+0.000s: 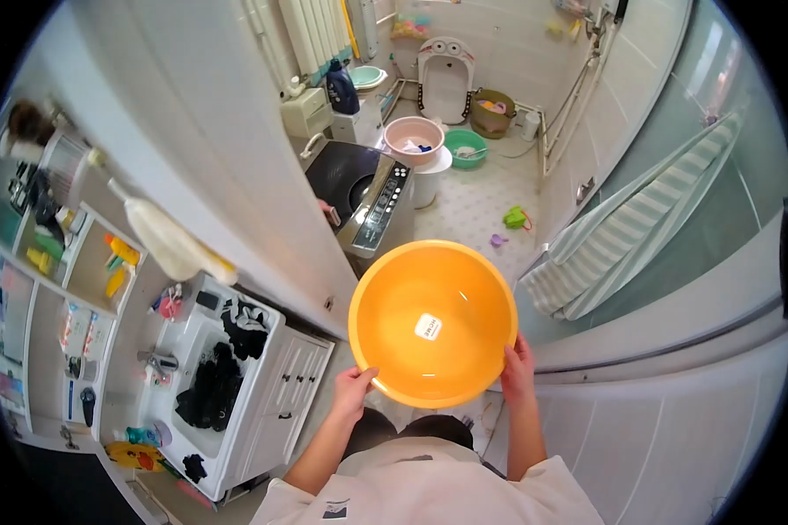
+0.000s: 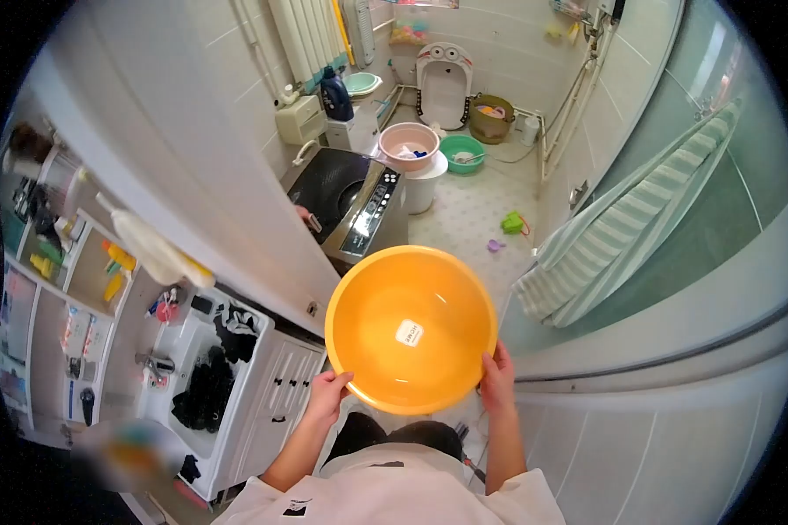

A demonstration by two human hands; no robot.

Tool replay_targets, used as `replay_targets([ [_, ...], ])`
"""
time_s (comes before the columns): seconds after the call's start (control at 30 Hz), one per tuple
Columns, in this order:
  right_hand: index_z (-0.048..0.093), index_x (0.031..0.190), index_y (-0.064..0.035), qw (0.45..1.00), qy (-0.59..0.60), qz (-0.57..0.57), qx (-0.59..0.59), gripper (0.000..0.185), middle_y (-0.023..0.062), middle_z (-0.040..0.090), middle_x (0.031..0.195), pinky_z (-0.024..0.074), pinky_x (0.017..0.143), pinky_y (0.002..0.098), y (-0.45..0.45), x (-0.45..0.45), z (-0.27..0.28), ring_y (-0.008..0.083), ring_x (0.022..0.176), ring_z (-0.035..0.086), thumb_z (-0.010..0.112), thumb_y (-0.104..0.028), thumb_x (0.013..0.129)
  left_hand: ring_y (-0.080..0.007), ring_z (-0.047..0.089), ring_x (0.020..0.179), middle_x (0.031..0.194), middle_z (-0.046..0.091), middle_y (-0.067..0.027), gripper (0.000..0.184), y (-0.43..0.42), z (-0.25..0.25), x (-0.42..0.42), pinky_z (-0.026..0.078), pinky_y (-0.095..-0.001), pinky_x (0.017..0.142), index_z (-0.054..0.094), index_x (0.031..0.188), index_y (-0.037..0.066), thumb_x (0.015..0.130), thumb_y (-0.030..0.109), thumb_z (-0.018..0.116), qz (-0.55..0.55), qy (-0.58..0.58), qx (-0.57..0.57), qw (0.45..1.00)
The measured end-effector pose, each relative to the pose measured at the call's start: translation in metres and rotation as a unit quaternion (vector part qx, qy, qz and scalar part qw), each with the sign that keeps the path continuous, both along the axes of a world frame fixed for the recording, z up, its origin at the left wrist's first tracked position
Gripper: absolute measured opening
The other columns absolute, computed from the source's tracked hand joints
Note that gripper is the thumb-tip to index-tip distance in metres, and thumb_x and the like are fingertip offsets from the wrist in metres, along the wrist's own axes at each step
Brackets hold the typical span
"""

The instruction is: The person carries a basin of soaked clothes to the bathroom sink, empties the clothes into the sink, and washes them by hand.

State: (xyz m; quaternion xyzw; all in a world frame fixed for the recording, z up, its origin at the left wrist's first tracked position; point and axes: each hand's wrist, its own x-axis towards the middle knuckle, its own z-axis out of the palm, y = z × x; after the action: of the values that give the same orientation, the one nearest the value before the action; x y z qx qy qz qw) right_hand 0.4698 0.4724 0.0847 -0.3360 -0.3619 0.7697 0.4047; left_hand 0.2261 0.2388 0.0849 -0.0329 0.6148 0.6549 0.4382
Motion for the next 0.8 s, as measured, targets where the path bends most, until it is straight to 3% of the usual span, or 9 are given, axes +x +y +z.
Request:
replay_targets([
  [0.23, 0.047, 0.137, -0.0091, 0.990, -0.114, 0.049, -0.072, 0.048, 0.0052, 0.060, 0.125, 0.0565, 0.086, 0.0379, 0.047, -0.062, -0.012, 0.0198, 0.113, 0.061, 0.066, -0.009, 0.093, -0.0124, 0.066, 0.078, 0.091, 0.071, -0.0063, 0.013, 0.101, -0.013, -0.038, 0.051, -0.0251, 0.070, 0.070, 0.096, -0.004, 0.089, 0.007, 0.069, 0.061, 0.002, 0.023, 0.998],
  [0.27, 0.041, 0.139, -0.0099, 0.987, -0.135, 0.061, -0.063, 0.050, 0.0072, 0.058, 0.127, 0.0579, 0.085, 0.0472, 0.054, -0.076, -0.014, 0.0235, 0.117, 0.060, 0.064, -0.009, 0.094, -0.0126, 0.066, 0.078, 0.091, 0.071, -0.0062, 0.012, 0.115, -0.015, -0.047, 0.051, -0.0251, 0.071, 0.070, 0.096, -0.004, 0.089, 0.007, 0.069, 0.070, 0.004, 0.028, 0.997],
  [0.37, 0.037, 0.139, -0.0118, 0.984, -0.134, 0.077, -0.088, 0.055, 0.0088, 0.055, 0.129, 0.0605, 0.080, 0.0420, 0.073, -0.126, 0.007, 0.0253, 0.111, 0.063, 0.066, -0.009, 0.092, -0.0127, 0.066, 0.081, 0.093, 0.071, -0.0062, 0.013, 0.154, -0.026, -0.077, 0.052, -0.0252, 0.074, 0.069, 0.098, -0.004, 0.090, 0.007, 0.068, 0.073, -0.008, 0.039, 0.997],
  [0.47, 0.035, 0.138, -0.0112, 0.988, -0.118, 0.067, -0.077, 0.056, 0.0122, 0.053, 0.130, 0.0613, 0.079, 0.0427, 0.108, -0.167, -0.018, 0.0277, 0.110, 0.063, 0.064, -0.005, 0.091, -0.0122, 0.066, 0.083, 0.096, 0.070, -0.0052, 0.013, 0.187, -0.030, -0.106, 0.052, -0.0253, 0.076, 0.069, 0.100, -0.002, 0.091, 0.007, 0.067, 0.077, -0.013, 0.058, 0.995],
  [0.57, 0.037, 0.135, -0.0104, 0.992, -0.100, 0.053, -0.063, 0.054, 0.0131, 0.055, 0.127, 0.0620, 0.075, 0.0419, 0.144, -0.207, -0.012, 0.0278, 0.107, 0.065, 0.061, -0.001, 0.088, -0.0103, 0.062, 0.076, 0.092, 0.069, -0.0025, 0.008, 0.219, -0.014, -0.130, 0.051, -0.0254, 0.071, 0.068, 0.098, 0.001, 0.092, 0.006, 0.064, 0.101, -0.013, 0.085, 0.991],
  [0.6, 0.037, 0.135, -0.0102, 0.991, -0.109, 0.055, -0.057, 0.053, 0.0129, 0.055, 0.126, 0.0621, 0.073, 0.0418, 0.157, -0.220, -0.010, 0.0277, 0.105, 0.065, 0.060, 0.000, 0.088, -0.0148, 0.065, 0.086, 0.107, 0.067, -0.0060, 0.018, 0.223, -0.015, -0.142, 0.053, -0.0290, 0.079, 0.062, 0.113, 0.003, 0.096, 0.009, 0.058, 0.071, -0.002, 0.092, 0.993],
  [0.7, 0.039, 0.132, -0.0096, 0.990, -0.124, 0.056, -0.045, 0.050, 0.0122, 0.057, 0.122, 0.0623, 0.069, 0.0412, 0.191, -0.262, -0.005, 0.0275, 0.100, 0.067, 0.057, 0.001, 0.087, -0.0232, 0.066, 0.100, 0.124, 0.061, -0.0111, 0.031, 0.236, -0.008, -0.156, 0.053, -0.0355, 0.089, 0.050, 0.130, 0.006, 0.100, 0.014, 0.052, 0.141, -0.070, 0.155, 0.975],
  [0.73, 0.040, 0.132, -0.0094, 0.990, -0.124, 0.056, -0.042, 0.048, 0.0120, 0.058, 0.120, 0.0623, 0.068, 0.0408, 0.202, -0.278, -0.006, 0.0273, 0.098, 0.068, 0.056, 0.001, 0.087, -0.0305, 0.063, 0.112, 0.134, 0.054, -0.0141, 0.040, 0.237, -0.007, -0.160, 0.051, -0.0412, 0.097, 0.039, 0.139, 0.009, 0.102, 0.019, 0.047, 0.113, -0.051, 0.144, 0.982],
  [0.8, 0.041, 0.131, -0.0093, 0.990, -0.113, 0.078, -0.033, 0.047, 0.0119, 0.059, 0.119, 0.0623, 0.068, 0.0406, 0.226, -0.310, -0.009, 0.0274, 0.097, 0.068, 0.056, 0.001, 0.088, -0.0301, 0.063, 0.113, 0.136, 0.054, -0.0141, 0.039, 0.236, -0.010, -0.166, 0.051, -0.0404, 0.097, 0.040, 0.139, 0.008, 0.102, 0.019, 0.047, 0.082, -0.044, 0.118, 0.989],
])
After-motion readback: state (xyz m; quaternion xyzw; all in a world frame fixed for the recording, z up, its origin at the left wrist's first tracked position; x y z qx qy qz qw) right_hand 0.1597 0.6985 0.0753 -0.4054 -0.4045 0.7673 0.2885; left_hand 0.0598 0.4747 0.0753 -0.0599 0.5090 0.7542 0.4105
